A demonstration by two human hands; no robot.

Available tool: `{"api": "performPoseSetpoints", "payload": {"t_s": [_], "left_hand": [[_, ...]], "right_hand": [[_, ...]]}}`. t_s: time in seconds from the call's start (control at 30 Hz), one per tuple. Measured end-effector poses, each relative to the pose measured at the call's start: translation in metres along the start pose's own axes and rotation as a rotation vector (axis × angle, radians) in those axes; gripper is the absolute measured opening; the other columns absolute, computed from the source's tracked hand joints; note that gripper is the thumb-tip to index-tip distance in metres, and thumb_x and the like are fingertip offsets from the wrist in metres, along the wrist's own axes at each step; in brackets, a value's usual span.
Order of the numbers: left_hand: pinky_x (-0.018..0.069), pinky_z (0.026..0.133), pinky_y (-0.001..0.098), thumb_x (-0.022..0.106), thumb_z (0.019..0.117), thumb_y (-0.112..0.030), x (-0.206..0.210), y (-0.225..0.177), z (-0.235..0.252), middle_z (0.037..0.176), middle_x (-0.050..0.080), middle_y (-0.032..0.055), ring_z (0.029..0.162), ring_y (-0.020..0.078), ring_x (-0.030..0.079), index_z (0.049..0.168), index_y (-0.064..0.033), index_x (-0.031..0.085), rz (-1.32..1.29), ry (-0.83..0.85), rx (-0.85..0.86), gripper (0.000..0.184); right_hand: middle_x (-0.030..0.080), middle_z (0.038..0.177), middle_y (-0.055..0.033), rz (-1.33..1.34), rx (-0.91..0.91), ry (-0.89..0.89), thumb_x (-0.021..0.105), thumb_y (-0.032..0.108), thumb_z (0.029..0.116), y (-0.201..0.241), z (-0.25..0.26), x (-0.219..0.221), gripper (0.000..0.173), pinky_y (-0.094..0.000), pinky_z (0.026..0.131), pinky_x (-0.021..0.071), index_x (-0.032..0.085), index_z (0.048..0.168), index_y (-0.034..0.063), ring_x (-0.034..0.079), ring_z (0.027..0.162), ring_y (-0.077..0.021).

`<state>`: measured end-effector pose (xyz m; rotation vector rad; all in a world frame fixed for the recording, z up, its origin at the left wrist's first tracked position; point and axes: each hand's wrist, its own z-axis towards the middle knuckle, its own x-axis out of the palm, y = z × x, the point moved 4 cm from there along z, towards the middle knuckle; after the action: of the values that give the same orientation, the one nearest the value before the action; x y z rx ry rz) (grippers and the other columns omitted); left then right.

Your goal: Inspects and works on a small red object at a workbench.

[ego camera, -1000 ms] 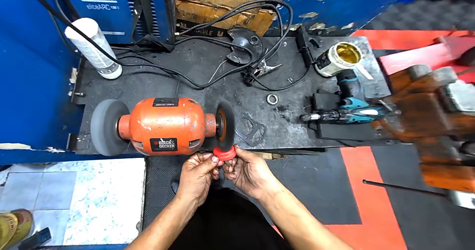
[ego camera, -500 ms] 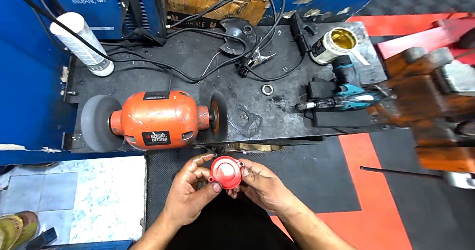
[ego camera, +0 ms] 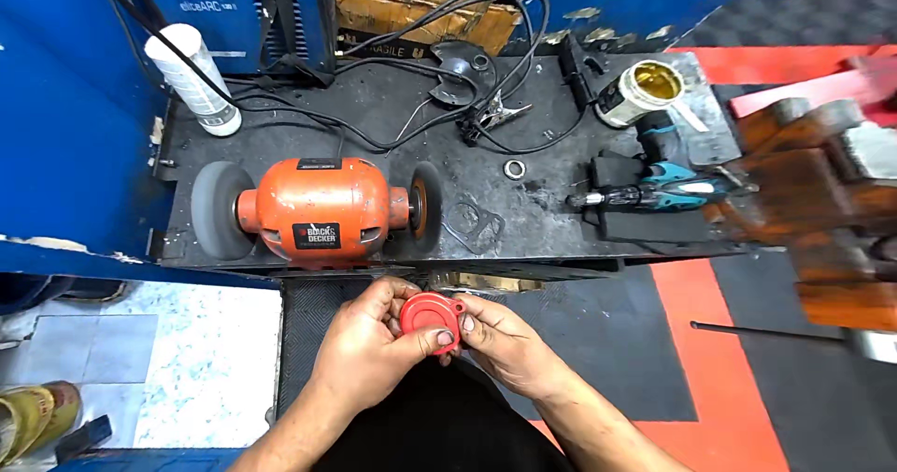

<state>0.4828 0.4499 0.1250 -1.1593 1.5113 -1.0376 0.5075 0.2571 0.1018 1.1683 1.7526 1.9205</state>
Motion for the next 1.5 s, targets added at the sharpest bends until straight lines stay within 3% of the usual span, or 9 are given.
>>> {"api": "performPoseSetpoints", "payload": {"t_s": [0.17, 0.3, 0.57, 0.77, 0.83, 0.93, 1.0, 1.2, 1.5], "left_hand": [[0.0615, 0.074, 0.029, 0.084, 0.0865, -0.026, -0.003, -0.011, -0.015, 0.094, 0.074, -0.0013, 0.081, 0.0127, 0.07, 0.126, -0.0148, 0.068, -0.095, 0.034, 0.107, 0.044], [0.0624, 0.075, 0.0309, 0.082, 0.088, -0.019, -0.006, -0.014, -0.019, 0.096, 0.075, 0.0031, 0.082, 0.0159, 0.071, 0.126, -0.0101, 0.07, -0.158, 0.007, 0.142, 0.041], [0.0634, 0.07, 0.0291, 0.066, 0.0966, -0.016, -0.008, -0.013, -0.023, 0.093, 0.076, -0.0011, 0.077, 0.0115, 0.072, 0.119, -0.0125, 0.076, -0.055, -0.099, 0.152, 0.025], [0.0631, 0.078, 0.031, 0.05, 0.1051, -0.015, -0.011, -0.012, -0.023, 0.103, 0.077, 0.0004, 0.088, 0.0127, 0.073, 0.12, -0.0102, 0.075, -0.089, -0.08, 0.17, 0.03], [0.0633, 0.08, 0.0328, 0.057, 0.1034, -0.019, -0.007, -0.003, -0.019, 0.104, 0.076, 0.0022, 0.089, 0.0143, 0.073, 0.133, -0.01, 0.068, -0.128, 0.005, 0.125, 0.032], [0.0623, 0.082, 0.0319, 0.079, 0.0904, -0.037, 0.008, 0.025, -0.001, 0.109, 0.073, -0.0001, 0.09, 0.0122, 0.071, 0.151, -0.0153, 0.049, -0.116, 0.153, -0.003, 0.071], [0.0631, 0.082, 0.0332, 0.084, 0.0861, -0.029, 0.02, 0.049, 0.016, 0.107, 0.074, 0.0014, 0.089, 0.0136, 0.072, 0.147, -0.0161, 0.053, -0.175, 0.145, -0.12, 0.069], [0.0577, 0.065, 0.0295, 0.077, 0.0915, -0.008, 0.039, 0.07, 0.047, 0.097, 0.074, 0.0132, 0.074, 0.0174, 0.068, 0.128, -0.0019, 0.067, -0.506, -0.007, -0.199, 0.038], [0.0555, 0.061, 0.0282, 0.074, 0.0943, -0.012, 0.048, 0.073, 0.07, 0.087, 0.07, 0.0132, 0.066, 0.0137, 0.064, 0.118, 0.0002, 0.068, -0.736, -0.002, -0.19, 0.027]], "right_hand": [[0.068, 0.095, -0.0056, 0.059, -0.036, 0.004, 0.054, 0.038, 0.1067, 0.001, -0.003, 0.006, 0.032, -0.0296, 0.078, 0.0591, 0.069, 0.116, 0.0106, 0.067, 0.083, -0.0112], [0.069, 0.095, -0.0066, 0.068, -0.042, 0.018, 0.053, 0.037, 0.1073, 0.004, -0.002, 0.01, 0.033, -0.0293, 0.077, 0.0589, 0.069, 0.115, 0.0094, 0.067, 0.083, -0.0118], [0.069, 0.095, -0.0081, 0.104, -0.049, 0.004, 0.053, 0.037, 0.1074, 0.001, -0.003, 0.014, 0.033, -0.0298, 0.076, 0.059, 0.068, 0.116, 0.0083, 0.067, 0.081, -0.0127], [0.07, 0.1, -0.0103, 0.169, -0.016, -0.069, 0.053, 0.039, 0.107, 0.001, -0.001, 0.015, 0.036, -0.0304, 0.074, 0.0604, 0.07, 0.119, 0.0094, 0.069, 0.083, -0.0139], [0.072, 0.104, -0.0142, 0.238, 0.054, -0.127, 0.051, 0.038, 0.108, -0.002, 0.0, 0.013, 0.037, -0.0327, 0.074, 0.0618, 0.069, 0.121, 0.009, 0.071, 0.083, -0.0171], [0.072, 0.094, -0.0166, 0.367, 0.245, -0.328, 0.038, 0.032, 0.1102, -0.015, 0.003, 0.005, 0.039, -0.0335, 0.066, 0.0615, 0.067, 0.114, 0.0066, 0.071, 0.074, -0.0194], [0.07, 0.086, -0.0173, 0.465, 0.38, -0.502, 0.03, 0.032, 0.1125, -0.027, 0.007, -0.003, 0.044, -0.0335, 0.061, 0.0604, 0.063, 0.11, 0.0026, 0.07, 0.068, -0.0207], [0.065, 0.077, -0.0107, 0.643, 0.512, -0.723, 0.034, 0.044, 0.1109, -0.042, 0.027, -0.018, 0.049, -0.0302, 0.058, 0.0565, 0.061, 0.101, 0.0042, 0.064, 0.061, -0.0168], [0.063, 0.074, -0.0092, 0.581, 0.427, -0.826, 0.035, 0.044, 0.1108, -0.02, 0.05, -0.02, 0.048, -0.032, 0.056, 0.0568, 0.061, 0.098, 0.0055, 0.062, 0.058, -0.0167]]}}
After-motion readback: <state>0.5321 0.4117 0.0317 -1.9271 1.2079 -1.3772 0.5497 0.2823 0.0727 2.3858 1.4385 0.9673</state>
